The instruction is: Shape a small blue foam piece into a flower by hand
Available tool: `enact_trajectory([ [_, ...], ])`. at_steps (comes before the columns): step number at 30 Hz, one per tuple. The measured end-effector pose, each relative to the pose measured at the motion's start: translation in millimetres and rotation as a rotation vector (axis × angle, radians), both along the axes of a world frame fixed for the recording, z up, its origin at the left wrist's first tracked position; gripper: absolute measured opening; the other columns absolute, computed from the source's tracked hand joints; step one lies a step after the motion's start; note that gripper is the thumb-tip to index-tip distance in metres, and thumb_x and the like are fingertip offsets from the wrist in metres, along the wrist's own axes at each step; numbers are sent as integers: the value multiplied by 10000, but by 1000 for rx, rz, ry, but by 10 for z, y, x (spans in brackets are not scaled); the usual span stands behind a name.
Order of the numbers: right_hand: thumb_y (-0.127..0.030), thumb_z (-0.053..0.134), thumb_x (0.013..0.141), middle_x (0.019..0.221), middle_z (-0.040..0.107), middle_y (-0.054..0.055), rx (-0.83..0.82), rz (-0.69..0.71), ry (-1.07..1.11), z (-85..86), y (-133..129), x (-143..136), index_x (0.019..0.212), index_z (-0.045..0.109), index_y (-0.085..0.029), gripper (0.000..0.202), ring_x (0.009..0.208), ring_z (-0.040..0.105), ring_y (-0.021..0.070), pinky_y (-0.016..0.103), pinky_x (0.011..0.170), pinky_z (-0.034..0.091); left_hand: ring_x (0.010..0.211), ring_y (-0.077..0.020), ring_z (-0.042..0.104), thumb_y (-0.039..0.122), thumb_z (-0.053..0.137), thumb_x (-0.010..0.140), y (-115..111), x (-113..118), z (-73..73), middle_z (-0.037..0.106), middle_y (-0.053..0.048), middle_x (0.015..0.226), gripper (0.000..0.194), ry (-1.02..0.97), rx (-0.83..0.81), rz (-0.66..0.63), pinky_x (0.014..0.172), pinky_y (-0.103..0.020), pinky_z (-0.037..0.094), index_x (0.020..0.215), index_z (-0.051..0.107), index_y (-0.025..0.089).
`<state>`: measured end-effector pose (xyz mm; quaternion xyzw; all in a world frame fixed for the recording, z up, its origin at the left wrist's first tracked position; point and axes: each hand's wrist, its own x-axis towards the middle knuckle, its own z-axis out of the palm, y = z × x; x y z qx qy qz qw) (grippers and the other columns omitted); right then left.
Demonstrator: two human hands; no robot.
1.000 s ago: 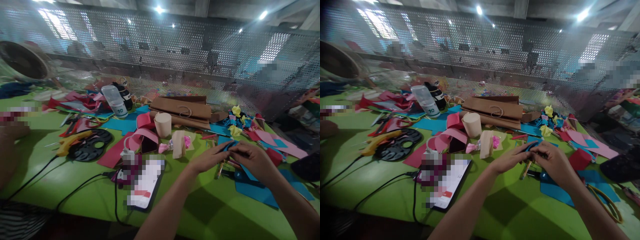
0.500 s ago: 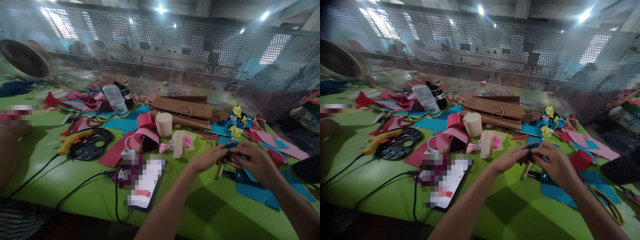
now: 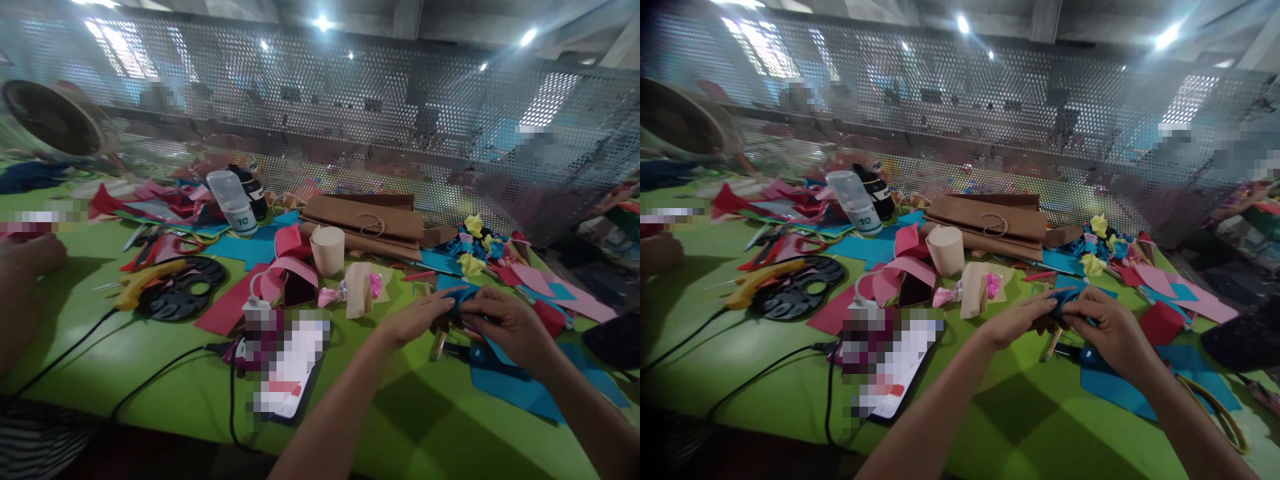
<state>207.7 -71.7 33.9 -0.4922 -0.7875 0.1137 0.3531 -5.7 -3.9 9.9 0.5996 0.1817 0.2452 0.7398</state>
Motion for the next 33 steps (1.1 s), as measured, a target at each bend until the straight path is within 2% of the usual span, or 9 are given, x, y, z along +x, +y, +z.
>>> enact_trajectory([
  [6, -295, 661, 986, 830, 581, 23, 31, -7, 15, -19, -16, -47, 990, 793, -300, 132, 721, 598, 172, 297, 635, 489, 796, -160, 511, 466, 514, 1005, -8, -4, 19, 634, -58, 927, 576, 2, 8, 22, 772, -275, 414, 1532, 539, 236],
  [17, -304, 664, 984, 836, 616, 30, 46, 9, -77, 18, -48, -63, 965, 784, -279, 124, 721, 615, 175, 294, 646, 509, 727, -129, 475, 418, 480, 1027, -20, -3, 43, 617, -39, 926, 535, -18, -49, -1, 745, -266, 397, 1537, 527, 264],
  [22, -308, 648, 986, 826, 624, 41, 24, 15, -106, 72, -74, -81, 942, 776, -259, 144, 707, 615, 183, 295, 617, 505, 701, -129, 481, 450, 471, 1025, -2, -1, 13, 538, -12, 804, 554, -12, -27, -6, 647, -242, 333, 1536, 524, 243],
  [27, -300, 675, 973, 805, 597, 29, 32, 31, -148, 91, -85, -72, 943, 768, -265, 104, 684, 596, 172, 287, 591, 476, 644, -115, 427, 448, 477, 1017, 16, 13, -18, 490, 8, 751, 556, -35, -34, -29, 623, -236, 332, 1529, 532, 237],
  [33, -297, 674, 975, 814, 586, 29, 54, 39, -172, 66, -88, -65, 934, 749, -256, 95, 704, 603, 173, 283, 609, 483, 686, -121, 453, 442, 495, 1011, -1, 7, 5, 624, -53, 951, 545, -32, -43, -14, 670, -248, 378, 1516, 553, 245],
])
